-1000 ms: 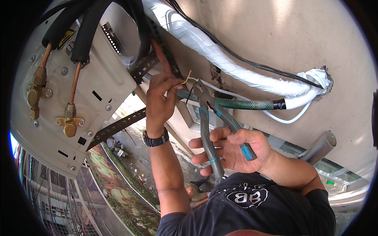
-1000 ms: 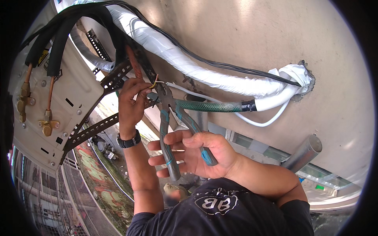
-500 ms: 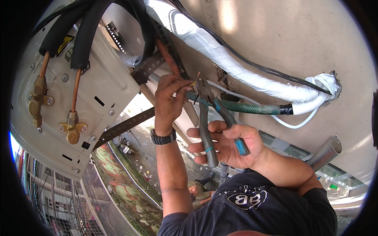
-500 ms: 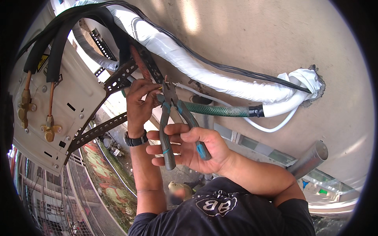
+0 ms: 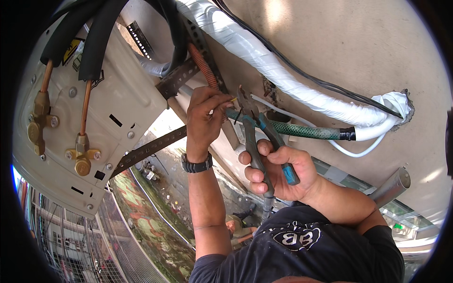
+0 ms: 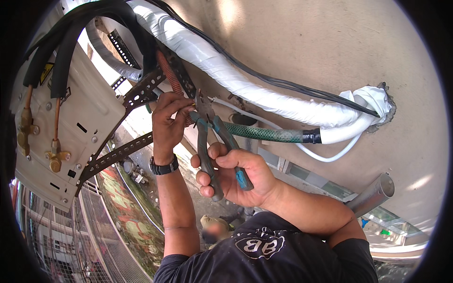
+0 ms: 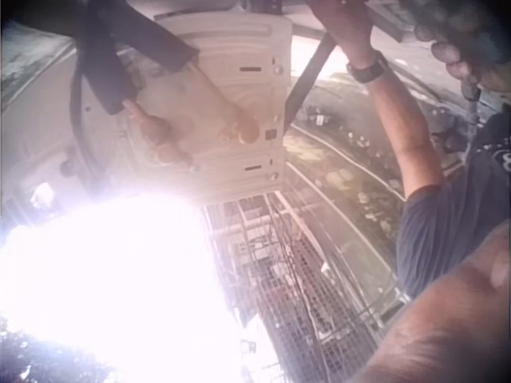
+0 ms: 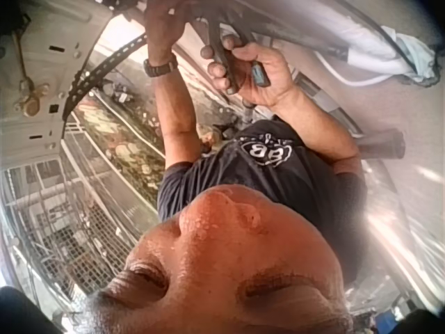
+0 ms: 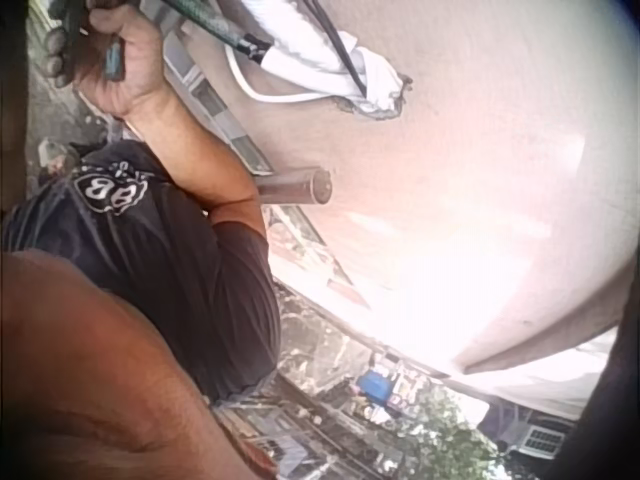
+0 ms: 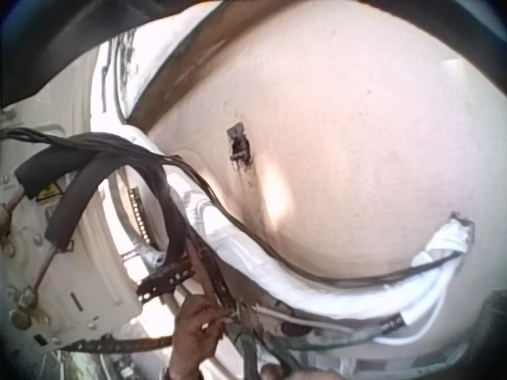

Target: The person works on the external wiring and components of an air conditioning unit while on a ladder, using pliers to cut and strip wires, and scissors to trim insulation.

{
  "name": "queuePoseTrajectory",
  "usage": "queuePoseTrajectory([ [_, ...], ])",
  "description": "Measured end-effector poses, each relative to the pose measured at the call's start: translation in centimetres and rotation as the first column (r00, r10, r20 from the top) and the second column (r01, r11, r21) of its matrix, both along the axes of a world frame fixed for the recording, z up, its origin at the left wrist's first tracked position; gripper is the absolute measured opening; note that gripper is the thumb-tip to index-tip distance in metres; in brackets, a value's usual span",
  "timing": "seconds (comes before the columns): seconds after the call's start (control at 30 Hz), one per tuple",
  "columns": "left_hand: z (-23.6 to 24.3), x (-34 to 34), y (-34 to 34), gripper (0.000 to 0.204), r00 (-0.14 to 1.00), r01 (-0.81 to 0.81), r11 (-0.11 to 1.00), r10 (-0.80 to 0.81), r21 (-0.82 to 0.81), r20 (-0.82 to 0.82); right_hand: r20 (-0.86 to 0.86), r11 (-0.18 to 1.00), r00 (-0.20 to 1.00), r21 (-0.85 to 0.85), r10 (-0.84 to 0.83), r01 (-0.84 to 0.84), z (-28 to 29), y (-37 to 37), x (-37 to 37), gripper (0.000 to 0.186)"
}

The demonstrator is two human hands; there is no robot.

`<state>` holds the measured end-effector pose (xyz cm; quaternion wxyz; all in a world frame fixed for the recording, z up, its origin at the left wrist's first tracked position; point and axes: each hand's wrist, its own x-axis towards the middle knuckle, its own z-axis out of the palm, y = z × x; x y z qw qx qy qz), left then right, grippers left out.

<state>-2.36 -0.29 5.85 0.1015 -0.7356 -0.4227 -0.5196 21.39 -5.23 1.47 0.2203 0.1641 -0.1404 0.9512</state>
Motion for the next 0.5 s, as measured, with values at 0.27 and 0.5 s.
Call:
queuePoseTrajectory([
  [0.27, 0.4, 0.7, 0.1, 0.028, 0.984, -0.092, 0.981, 0.115, 0.170, -0.135, 0.465, 0.958, 0.842, 0.205, -0.275, 0.199, 1.3, 0.0, 2.4, 0.017],
  [0.5, 1.4, 1.2, -0.9, 0.020, 0.959, -0.171, 0.968, 0.206, 0.182, -0.194, 0.575, 0.891, 0.706, 0.417, -0.412, 0.180, 2.0, 0.8, 2.0, 0.024],
])
